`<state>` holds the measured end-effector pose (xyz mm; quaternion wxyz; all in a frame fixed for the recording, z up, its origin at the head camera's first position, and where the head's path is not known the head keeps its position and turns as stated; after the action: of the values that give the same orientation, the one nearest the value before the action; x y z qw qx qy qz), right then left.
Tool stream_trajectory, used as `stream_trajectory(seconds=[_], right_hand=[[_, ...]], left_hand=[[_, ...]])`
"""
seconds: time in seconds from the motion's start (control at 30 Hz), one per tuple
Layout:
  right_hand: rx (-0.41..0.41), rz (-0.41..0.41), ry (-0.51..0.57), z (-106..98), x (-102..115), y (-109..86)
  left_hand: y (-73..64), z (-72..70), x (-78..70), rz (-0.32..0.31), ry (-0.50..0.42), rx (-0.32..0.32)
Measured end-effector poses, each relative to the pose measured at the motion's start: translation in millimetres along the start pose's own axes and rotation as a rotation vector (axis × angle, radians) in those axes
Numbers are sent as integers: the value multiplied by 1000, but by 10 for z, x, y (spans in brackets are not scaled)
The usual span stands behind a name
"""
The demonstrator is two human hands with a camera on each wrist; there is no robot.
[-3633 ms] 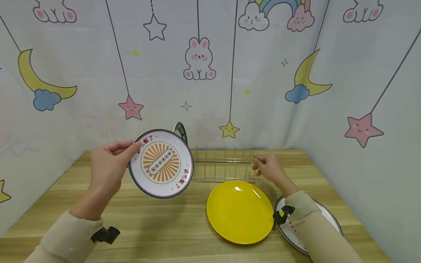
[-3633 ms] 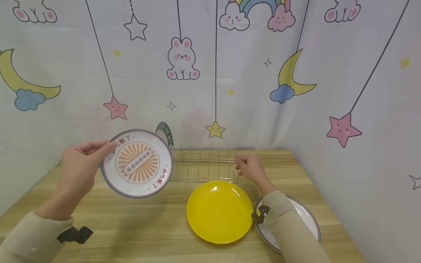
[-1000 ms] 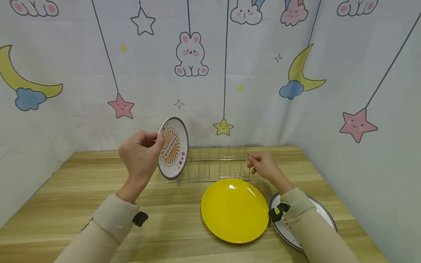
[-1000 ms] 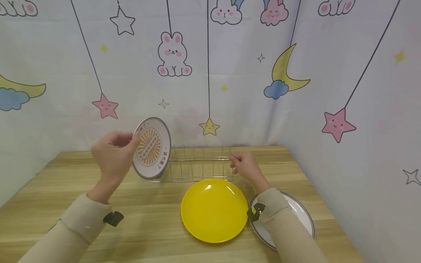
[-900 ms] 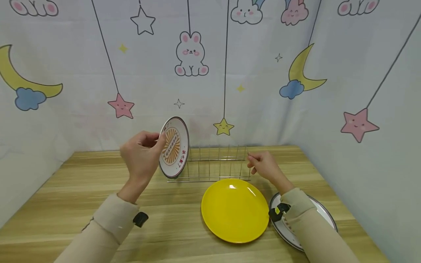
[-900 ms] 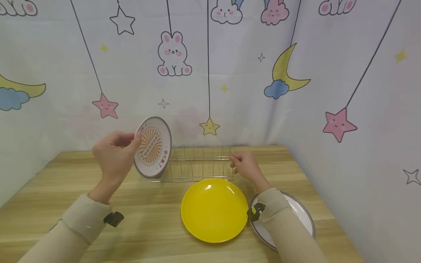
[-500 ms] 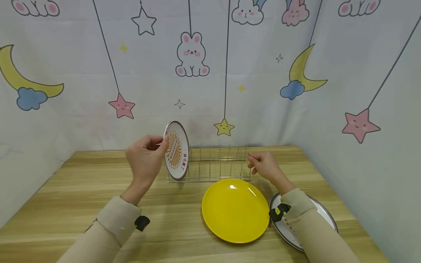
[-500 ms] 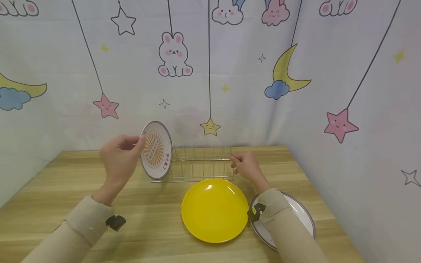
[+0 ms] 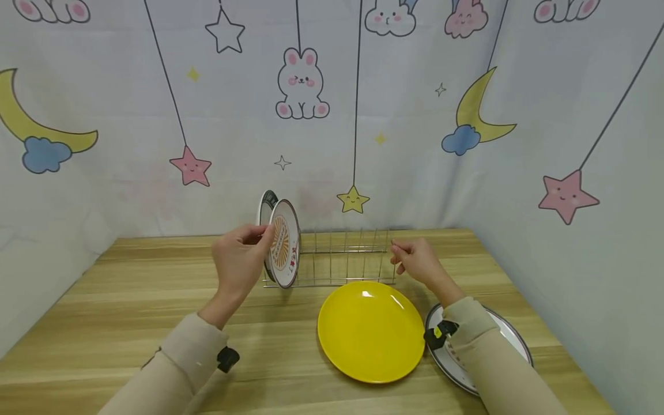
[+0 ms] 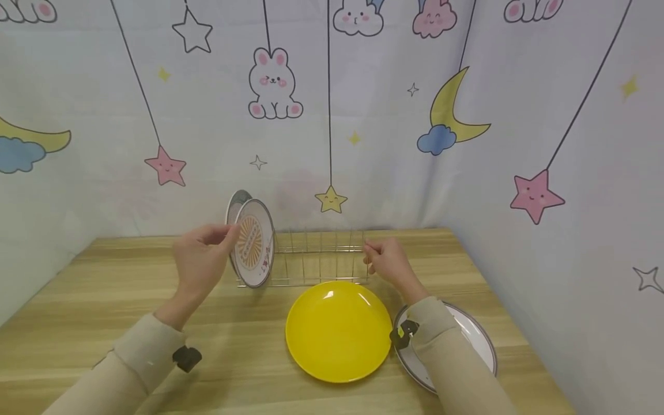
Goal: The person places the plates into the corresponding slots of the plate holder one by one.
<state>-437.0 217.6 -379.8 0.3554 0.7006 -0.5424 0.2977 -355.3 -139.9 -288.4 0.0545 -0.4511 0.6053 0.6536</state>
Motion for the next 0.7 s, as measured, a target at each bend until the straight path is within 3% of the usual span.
stream_trajectory(seconds=[0.43,0.7], right_hand=[[2,10,-3,-8,13,-17],[1,8,-2,3,11,-27]], left_hand=[[-46,136,-17,3,70,96],[-74,167,2,-55,88,145]])
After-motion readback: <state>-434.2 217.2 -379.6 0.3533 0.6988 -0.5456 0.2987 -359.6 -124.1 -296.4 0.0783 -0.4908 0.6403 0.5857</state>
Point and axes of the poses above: each hand's wrist, its own y-axis towards the middle knuckle, its own z-axis out of the palm, x = y × z, the point moved 9 cm from there along y, towards the middle knuckle, and after that the axes turned 1 degree about -z, right-handed, at the moved point
